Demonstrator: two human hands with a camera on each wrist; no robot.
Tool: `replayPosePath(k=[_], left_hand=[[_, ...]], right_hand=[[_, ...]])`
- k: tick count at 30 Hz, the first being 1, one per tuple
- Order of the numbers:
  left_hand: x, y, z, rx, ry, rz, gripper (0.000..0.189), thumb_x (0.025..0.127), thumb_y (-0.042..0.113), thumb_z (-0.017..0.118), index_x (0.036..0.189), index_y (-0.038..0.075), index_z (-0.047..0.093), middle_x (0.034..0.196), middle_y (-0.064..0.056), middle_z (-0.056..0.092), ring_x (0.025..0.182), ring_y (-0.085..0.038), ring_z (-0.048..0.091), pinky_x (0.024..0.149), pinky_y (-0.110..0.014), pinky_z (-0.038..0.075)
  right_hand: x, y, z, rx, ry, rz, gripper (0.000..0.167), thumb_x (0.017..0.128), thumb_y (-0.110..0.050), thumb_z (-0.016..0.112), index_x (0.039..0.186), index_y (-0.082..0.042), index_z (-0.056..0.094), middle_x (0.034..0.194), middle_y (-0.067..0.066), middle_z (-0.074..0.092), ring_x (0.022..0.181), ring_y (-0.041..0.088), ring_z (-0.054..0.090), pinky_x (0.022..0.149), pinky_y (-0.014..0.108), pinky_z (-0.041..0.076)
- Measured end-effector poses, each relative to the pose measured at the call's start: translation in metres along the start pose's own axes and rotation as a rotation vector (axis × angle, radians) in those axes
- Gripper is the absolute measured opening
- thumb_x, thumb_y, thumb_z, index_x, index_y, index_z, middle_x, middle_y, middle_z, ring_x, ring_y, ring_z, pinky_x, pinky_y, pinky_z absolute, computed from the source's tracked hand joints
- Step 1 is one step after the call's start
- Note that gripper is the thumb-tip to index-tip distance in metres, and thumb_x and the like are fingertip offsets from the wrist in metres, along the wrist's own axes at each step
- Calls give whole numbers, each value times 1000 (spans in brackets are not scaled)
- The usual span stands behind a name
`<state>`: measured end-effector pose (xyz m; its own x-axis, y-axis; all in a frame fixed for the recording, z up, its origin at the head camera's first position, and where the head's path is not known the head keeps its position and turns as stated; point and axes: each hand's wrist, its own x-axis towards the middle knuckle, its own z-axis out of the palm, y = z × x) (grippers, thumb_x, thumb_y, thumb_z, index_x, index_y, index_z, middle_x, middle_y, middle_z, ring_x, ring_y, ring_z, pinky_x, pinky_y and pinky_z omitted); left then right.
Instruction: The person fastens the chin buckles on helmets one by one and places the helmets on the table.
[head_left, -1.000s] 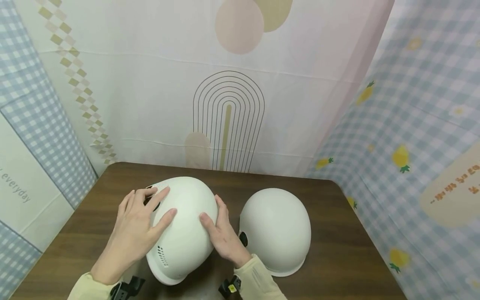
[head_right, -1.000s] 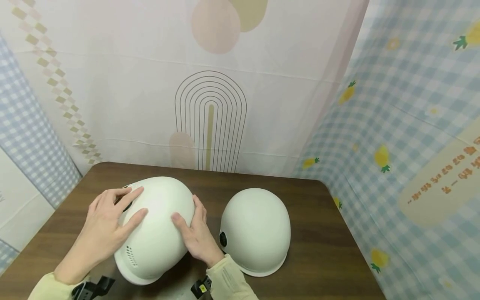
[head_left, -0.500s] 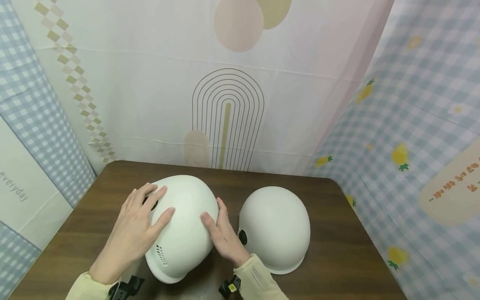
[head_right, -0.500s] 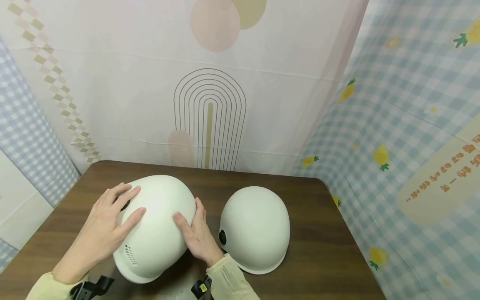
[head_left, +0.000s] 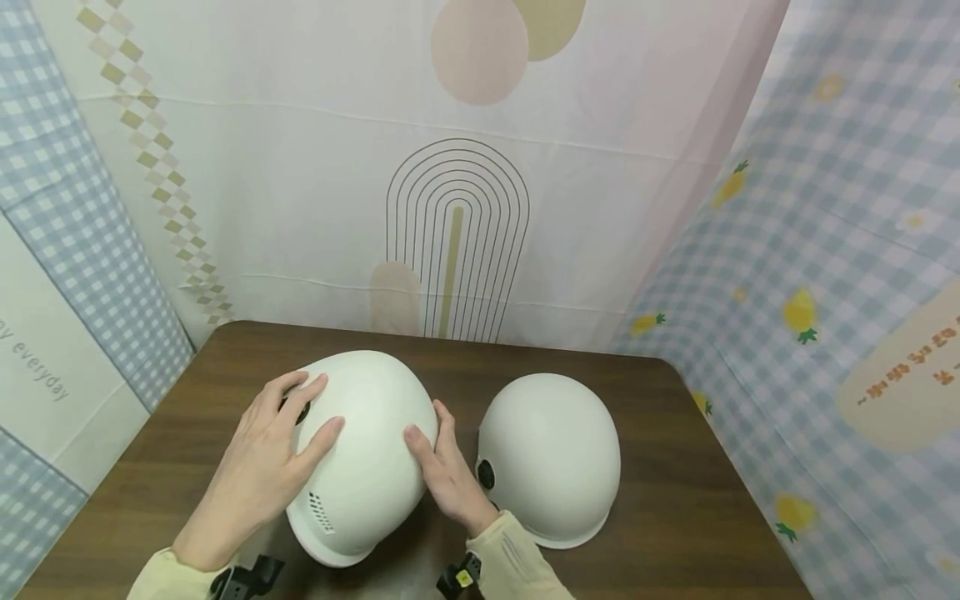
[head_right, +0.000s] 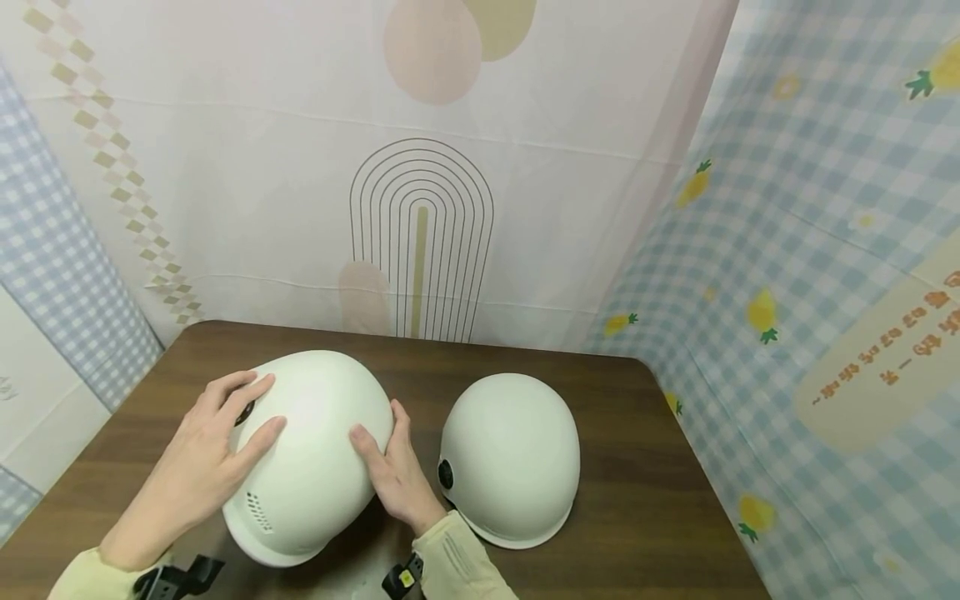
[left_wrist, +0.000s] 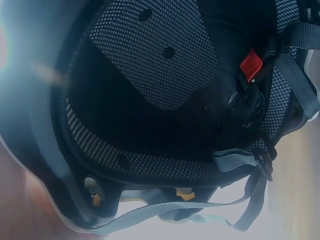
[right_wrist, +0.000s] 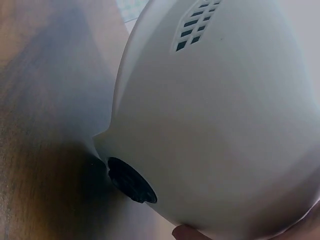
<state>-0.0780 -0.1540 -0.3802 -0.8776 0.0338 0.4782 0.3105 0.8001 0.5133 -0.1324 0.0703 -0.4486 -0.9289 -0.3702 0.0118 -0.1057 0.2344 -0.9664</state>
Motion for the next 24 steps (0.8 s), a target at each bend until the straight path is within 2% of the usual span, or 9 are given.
replayPosePath(k=[7,16,19,24], left_hand=[[-1,-1,-2,21,6,11,56,92,37,65,136,5,52,138,-22,40,121,-45,42,93,-63,31],[-2,1,-2,122,-17,58,91,73,56,77,140,3,45,140,-23,39,122,-46,41,94,-65,33],[-3,2,-2,115,-26,44,98,70,61,78,141,3,43,141,-23,38,124,-46,39,95,-64,32],[-4,2,-1,93,-32,22,98,71,59,78,141,1,42,142,-24,36,125,-46,38,95,-64,32]], right_hand=[[0,4,0,15,-7,10,82,98,-57,40,155,-10,3,155,20,20,136,36,35,104,62,30],[0,5,-1,14,-26,13,83,98,-58,40,155,-11,1,156,21,18,137,38,32,104,63,29],[0,5,-3,5,-23,13,83,98,-58,41,156,-13,1,156,20,18,137,38,32,104,63,29],[0,4,-6,-5,-32,18,83,97,-58,43,156,-18,1,156,16,19,136,36,34,104,63,30]])
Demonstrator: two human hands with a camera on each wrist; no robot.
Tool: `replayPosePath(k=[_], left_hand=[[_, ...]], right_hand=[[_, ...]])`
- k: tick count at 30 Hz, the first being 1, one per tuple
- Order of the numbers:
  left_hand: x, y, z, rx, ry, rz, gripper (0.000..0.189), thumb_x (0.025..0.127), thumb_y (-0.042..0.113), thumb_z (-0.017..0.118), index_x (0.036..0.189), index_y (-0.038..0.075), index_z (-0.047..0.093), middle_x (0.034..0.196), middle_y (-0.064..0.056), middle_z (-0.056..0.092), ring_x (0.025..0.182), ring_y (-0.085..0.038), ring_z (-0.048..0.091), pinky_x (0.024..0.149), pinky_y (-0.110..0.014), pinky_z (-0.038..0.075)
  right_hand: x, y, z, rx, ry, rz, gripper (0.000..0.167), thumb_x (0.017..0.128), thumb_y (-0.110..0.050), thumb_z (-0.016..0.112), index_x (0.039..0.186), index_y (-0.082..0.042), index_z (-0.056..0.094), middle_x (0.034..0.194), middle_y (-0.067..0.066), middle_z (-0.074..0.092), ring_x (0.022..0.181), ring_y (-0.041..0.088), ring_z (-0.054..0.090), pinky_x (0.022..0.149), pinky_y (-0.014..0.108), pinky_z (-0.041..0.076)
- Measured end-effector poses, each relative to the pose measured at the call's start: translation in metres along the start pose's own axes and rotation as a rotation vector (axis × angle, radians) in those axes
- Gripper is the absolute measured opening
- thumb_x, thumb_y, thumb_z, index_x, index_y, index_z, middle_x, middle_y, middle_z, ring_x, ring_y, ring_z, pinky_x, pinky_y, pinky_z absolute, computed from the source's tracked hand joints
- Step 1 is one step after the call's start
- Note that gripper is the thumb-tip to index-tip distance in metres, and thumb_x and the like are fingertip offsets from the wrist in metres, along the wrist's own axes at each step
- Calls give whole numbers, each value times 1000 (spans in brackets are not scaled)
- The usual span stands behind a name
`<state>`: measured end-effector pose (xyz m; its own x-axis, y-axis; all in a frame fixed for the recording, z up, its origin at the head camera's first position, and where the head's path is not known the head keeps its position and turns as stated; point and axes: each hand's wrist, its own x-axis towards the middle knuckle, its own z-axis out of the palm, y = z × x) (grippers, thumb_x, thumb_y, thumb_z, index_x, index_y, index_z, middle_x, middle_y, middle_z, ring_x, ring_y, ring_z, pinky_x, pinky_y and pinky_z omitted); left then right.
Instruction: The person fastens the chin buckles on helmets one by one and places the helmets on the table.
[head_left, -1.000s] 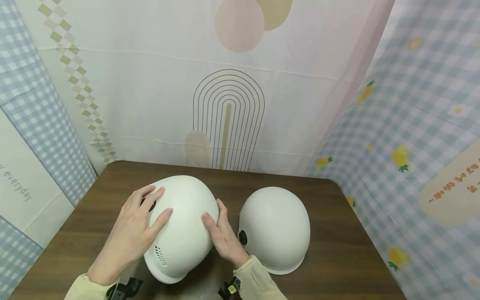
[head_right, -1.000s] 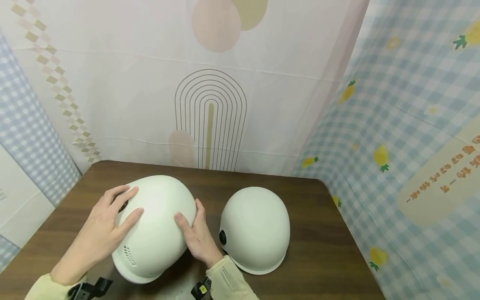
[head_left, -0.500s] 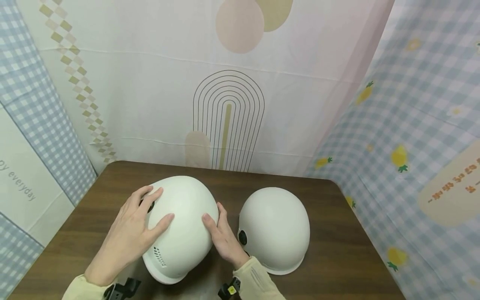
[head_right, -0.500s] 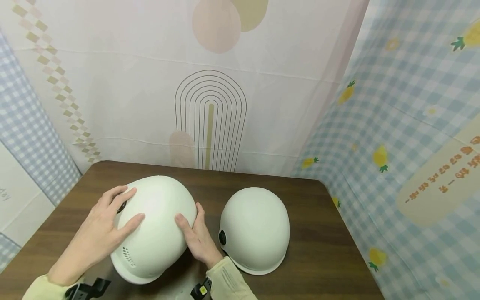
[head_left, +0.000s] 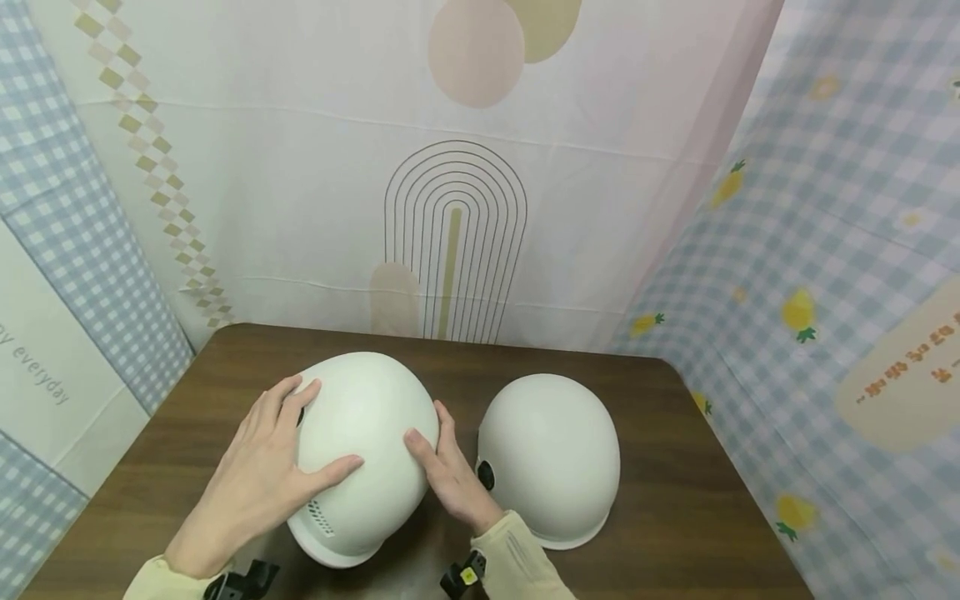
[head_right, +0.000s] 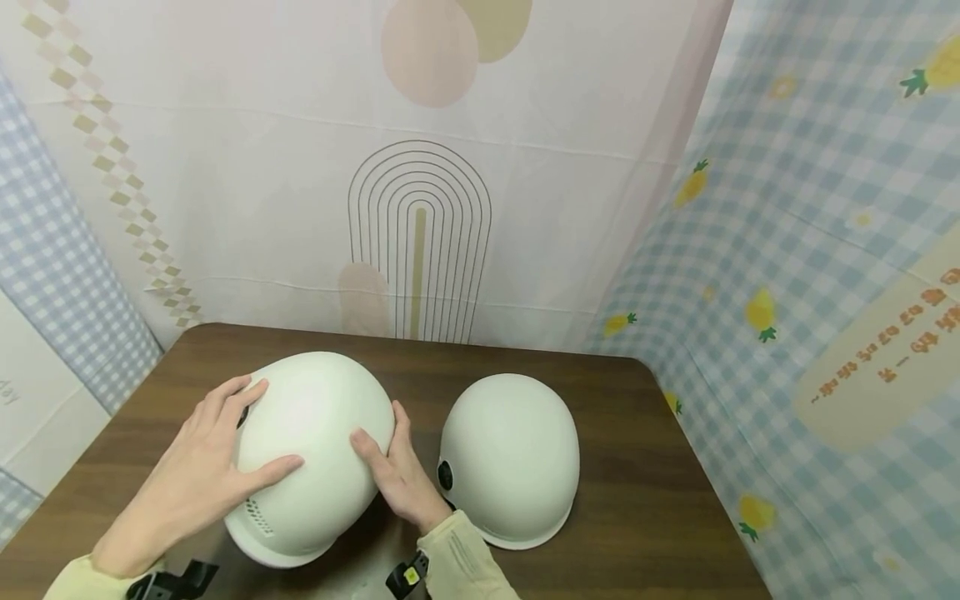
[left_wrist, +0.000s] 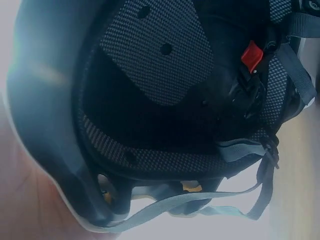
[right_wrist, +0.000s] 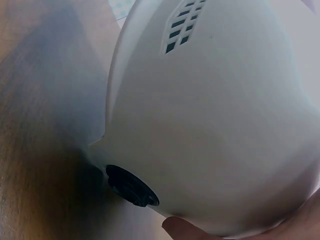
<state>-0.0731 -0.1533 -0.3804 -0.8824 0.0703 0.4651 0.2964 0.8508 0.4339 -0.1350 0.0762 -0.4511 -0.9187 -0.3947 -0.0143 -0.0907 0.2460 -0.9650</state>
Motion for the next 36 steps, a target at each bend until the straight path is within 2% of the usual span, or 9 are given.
replayPosePath(k=[6,9,13,17,21,25,31,36], left_hand=[[-3,-1,-1,-11,-49,-43,99,74,61,76,141,-1,39,141,-26,36,122,-45,40,87,-66,40],[-5,-1,-1,-10,-95,-64,99,76,63,72,146,3,35,140,-28,35,122,-45,40,81,-67,43],[-7,-1,-2,3,-131,-70,100,78,65,69,153,12,29,140,-30,33,124,-46,37,81,-68,41],[-6,0,-1,15,-137,-69,104,76,68,69,154,12,28,141,-31,31,126,-48,36,85,-69,39],[-4,1,1,-3,-125,-54,110,73,68,71,151,2,27,149,-28,27,134,-47,30,99,-67,30],[-3,2,3,-25,-98,-34,112,73,65,74,147,-5,28,153,-25,25,141,-41,21,110,-61,19],[-4,3,5,-29,-88,-57,113,71,65,75,147,-4,27,151,-26,27,135,-48,27,100,-67,24],[-5,2,8,-10,-114,-67,117,73,65,73,152,0,20,151,-28,24,129,-50,29,95,-67,27]], right_hand=[[1,-2,-3,16,-30,-18,85,95,-57,48,155,-22,-2,155,17,20,131,36,41,98,60,38],[1,-3,-4,11,-33,-24,86,95,-56,50,155,-24,-2,153,17,23,128,34,45,95,57,42],[1,-4,-5,9,-42,-24,86,94,-55,52,155,-26,-2,152,16,25,125,32,47,93,55,45],[1,-2,-4,12,-44,-24,86,94,-56,52,155,-25,-2,152,15,25,126,32,46,94,56,44],[2,-2,-2,23,-46,-21,88,94,-55,53,154,-25,-3,152,15,24,127,32,46,94,56,44],[2,-4,-2,23,-52,-20,89,92,-55,55,154,-28,-3,152,14,24,126,30,46,94,53,44],[2,-6,-4,4,-56,-26,89,92,-54,56,154,-29,-4,153,14,24,125,30,47,94,52,44],[4,-5,-6,-24,-49,-23,91,91,-56,56,154,-29,-4,153,15,24,125,32,47,91,54,45]])
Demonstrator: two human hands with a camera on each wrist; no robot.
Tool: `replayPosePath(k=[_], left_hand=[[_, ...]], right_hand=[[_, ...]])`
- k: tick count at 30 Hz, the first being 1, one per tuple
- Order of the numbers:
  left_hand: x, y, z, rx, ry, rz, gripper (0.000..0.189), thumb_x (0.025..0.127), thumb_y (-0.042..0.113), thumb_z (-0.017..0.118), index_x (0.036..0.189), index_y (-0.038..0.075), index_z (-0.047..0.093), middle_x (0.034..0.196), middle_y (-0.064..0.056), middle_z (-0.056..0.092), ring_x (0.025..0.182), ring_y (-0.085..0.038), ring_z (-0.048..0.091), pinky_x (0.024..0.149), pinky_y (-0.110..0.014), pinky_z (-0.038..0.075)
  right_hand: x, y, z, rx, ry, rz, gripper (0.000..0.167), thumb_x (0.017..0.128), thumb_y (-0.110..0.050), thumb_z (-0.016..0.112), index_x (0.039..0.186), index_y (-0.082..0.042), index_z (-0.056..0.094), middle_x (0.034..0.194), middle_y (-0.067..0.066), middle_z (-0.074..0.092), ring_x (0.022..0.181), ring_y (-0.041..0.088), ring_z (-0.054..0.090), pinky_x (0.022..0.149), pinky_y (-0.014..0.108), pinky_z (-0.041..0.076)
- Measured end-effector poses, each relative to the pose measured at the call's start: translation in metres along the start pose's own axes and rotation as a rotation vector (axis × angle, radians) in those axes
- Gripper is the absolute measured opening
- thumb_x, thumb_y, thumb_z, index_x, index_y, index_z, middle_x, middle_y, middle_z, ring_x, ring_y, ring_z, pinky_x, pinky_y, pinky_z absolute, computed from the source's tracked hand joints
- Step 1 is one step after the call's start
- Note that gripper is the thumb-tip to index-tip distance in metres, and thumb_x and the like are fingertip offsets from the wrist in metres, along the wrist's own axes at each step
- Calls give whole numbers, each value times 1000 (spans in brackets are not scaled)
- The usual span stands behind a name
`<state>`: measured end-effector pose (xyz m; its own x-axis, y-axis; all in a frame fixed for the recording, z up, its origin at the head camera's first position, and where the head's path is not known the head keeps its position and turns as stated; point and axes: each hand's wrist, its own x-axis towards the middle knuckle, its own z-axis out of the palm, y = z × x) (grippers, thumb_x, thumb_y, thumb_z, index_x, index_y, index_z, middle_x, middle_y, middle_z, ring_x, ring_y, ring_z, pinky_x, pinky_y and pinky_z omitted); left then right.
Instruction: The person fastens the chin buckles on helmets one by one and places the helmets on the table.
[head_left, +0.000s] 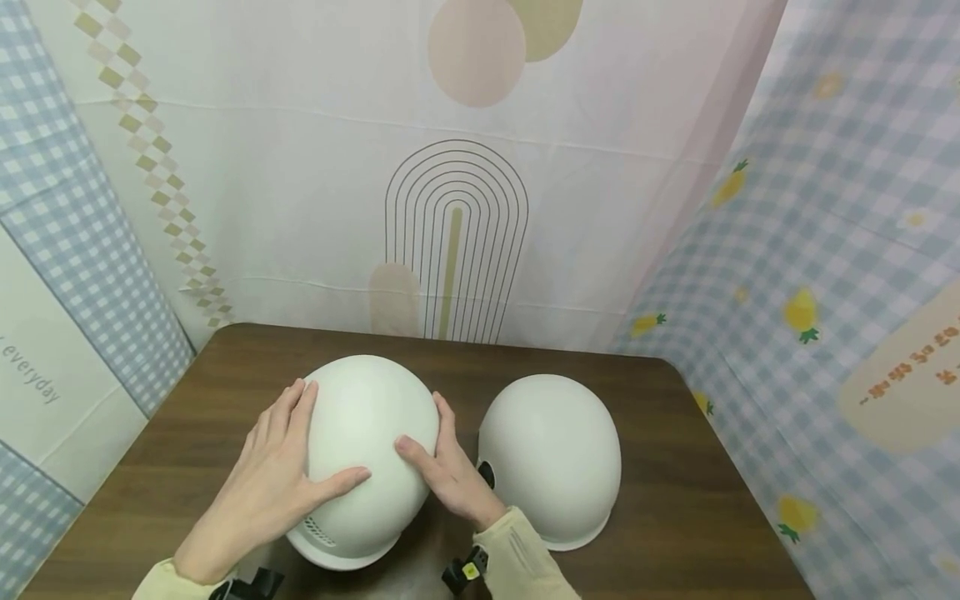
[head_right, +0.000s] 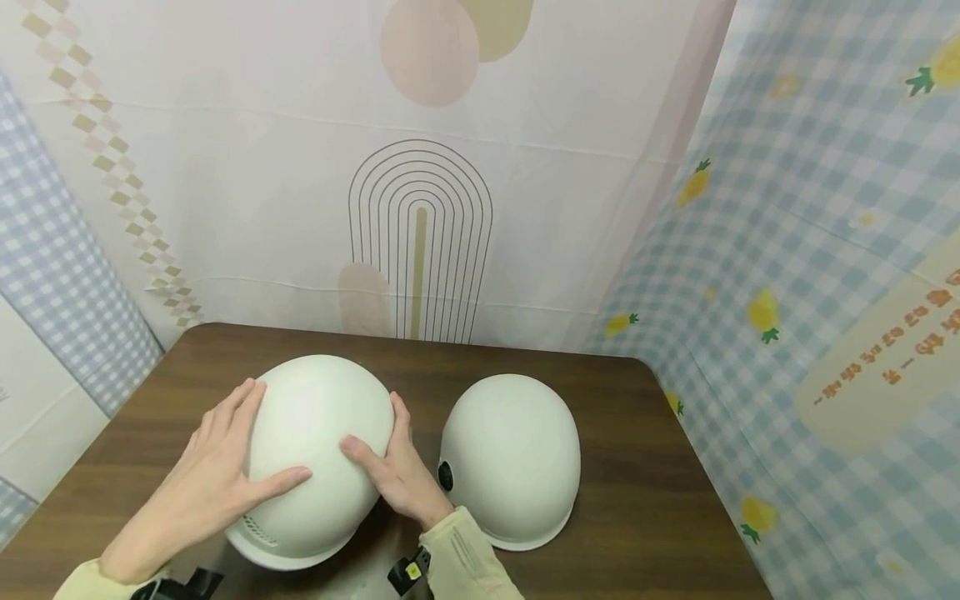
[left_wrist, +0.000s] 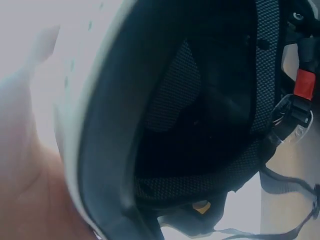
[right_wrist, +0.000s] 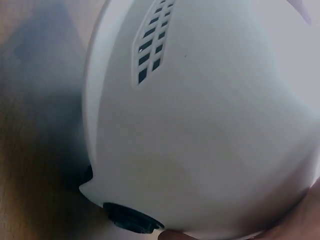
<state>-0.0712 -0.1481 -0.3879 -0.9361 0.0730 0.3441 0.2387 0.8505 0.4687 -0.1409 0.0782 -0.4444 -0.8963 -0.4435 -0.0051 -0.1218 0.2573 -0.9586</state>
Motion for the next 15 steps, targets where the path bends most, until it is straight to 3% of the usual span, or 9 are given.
replayPosePath(k=[7,15], left_hand=[[-5,-2,0,-46,-84,-53,115,76,64,72,158,15,7,152,-30,15,129,-50,27,87,-73,32],[-9,-7,2,-83,-96,-65,114,77,60,73,158,17,5,150,-33,14,128,-53,26,82,-76,34]], right_hand=[[0,-2,-1,-40,26,42,102,85,-59,62,155,-25,-4,156,14,15,126,33,45,94,53,43],[0,-4,0,-98,38,51,107,82,-62,65,156,-20,-2,156,13,13,130,34,37,96,54,41]])
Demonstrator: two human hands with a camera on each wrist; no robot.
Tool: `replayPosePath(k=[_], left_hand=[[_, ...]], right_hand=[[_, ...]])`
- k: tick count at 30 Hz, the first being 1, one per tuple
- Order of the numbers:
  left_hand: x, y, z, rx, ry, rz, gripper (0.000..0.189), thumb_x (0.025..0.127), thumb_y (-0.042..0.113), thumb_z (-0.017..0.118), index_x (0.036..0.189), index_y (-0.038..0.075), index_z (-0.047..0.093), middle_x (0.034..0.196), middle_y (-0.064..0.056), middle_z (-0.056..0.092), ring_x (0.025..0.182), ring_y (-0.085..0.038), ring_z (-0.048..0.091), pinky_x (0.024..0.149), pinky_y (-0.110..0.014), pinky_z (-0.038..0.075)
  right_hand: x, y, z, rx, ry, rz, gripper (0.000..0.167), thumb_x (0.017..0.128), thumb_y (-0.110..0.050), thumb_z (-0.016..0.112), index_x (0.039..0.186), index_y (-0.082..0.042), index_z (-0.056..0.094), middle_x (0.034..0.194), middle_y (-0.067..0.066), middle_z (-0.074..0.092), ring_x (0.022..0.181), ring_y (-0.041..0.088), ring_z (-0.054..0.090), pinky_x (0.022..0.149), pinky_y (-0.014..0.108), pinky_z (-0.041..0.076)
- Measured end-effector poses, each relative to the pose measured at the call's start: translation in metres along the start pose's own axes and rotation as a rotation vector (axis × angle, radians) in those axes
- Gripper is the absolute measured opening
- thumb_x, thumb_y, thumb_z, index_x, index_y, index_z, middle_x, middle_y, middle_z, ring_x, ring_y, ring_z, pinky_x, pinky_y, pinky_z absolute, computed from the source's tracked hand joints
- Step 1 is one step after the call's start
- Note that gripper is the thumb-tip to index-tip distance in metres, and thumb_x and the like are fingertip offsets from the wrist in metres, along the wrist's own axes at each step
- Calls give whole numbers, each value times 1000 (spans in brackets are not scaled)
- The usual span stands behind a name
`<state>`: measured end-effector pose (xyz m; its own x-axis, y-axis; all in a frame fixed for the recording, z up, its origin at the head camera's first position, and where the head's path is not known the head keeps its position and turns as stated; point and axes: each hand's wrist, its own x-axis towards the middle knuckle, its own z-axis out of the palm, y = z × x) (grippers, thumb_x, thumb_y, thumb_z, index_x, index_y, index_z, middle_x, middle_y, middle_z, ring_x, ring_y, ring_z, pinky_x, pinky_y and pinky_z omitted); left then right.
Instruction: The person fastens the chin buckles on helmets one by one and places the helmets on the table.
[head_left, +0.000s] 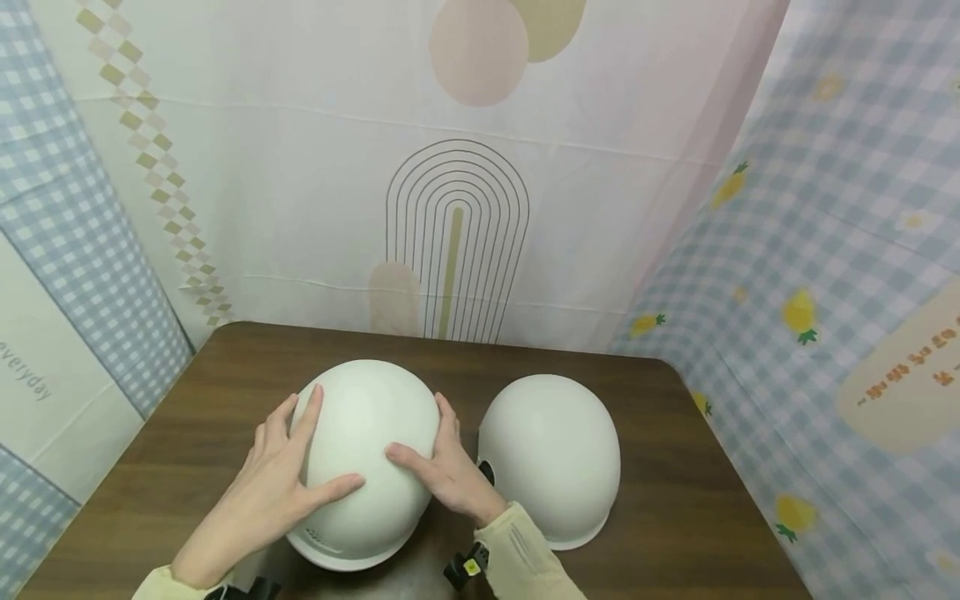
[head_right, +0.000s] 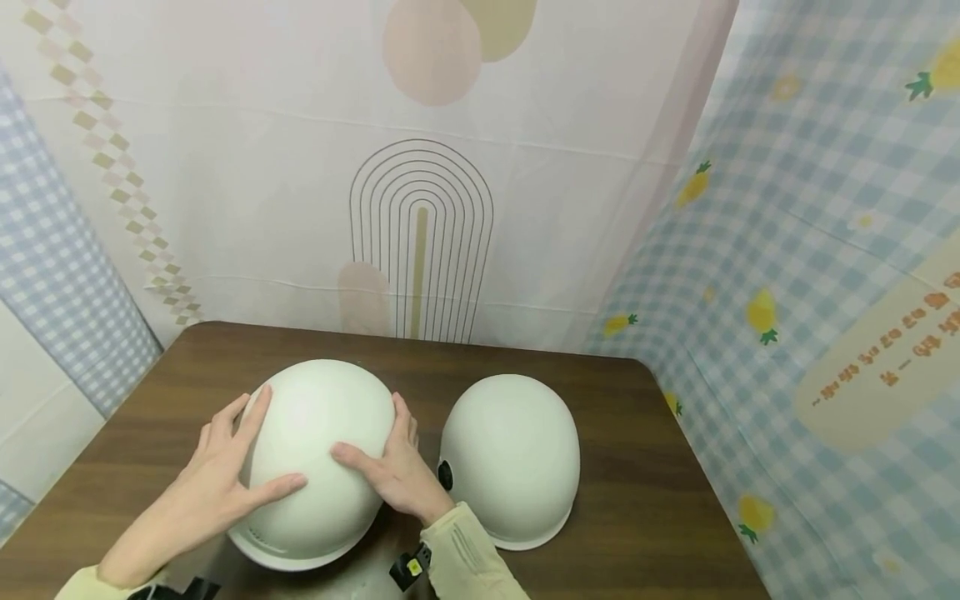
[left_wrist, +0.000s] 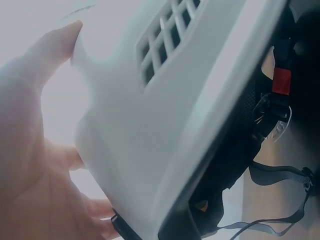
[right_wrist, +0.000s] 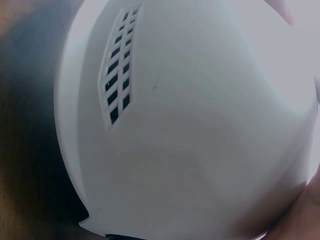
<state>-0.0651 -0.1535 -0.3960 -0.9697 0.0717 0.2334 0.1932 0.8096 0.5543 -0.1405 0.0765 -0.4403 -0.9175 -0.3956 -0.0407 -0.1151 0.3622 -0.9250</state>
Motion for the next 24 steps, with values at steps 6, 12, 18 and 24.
replayPosePath(k=[6,12,18,24], left_hand=[[1,0,3,-6,2,-14,113,79,59,72,158,14,4,151,-33,12,128,-53,25,85,-76,31],[1,-1,6,-26,6,-25,112,80,58,72,157,12,4,151,-33,10,128,-54,24,87,-76,27],[0,-6,9,-80,-13,-32,112,83,54,71,156,8,0,151,-35,5,131,-56,17,92,-75,21],[-1,-8,13,-119,-26,-63,112,85,52,70,155,6,-4,150,-37,1,133,-59,10,94,-76,16]], right_hand=[[1,1,1,-20,15,-22,106,82,-61,65,156,-19,1,153,15,16,131,35,35,97,56,39],[1,3,3,-18,28,-11,106,81,-62,66,156,-22,3,152,12,19,132,33,32,97,57,38],[2,3,6,-19,43,-19,105,81,-60,68,155,-23,5,148,12,22,131,32,30,97,60,37],[2,3,11,-37,40,-22,104,81,-58,70,155,-26,5,147,12,22,129,33,28,95,62,36]])
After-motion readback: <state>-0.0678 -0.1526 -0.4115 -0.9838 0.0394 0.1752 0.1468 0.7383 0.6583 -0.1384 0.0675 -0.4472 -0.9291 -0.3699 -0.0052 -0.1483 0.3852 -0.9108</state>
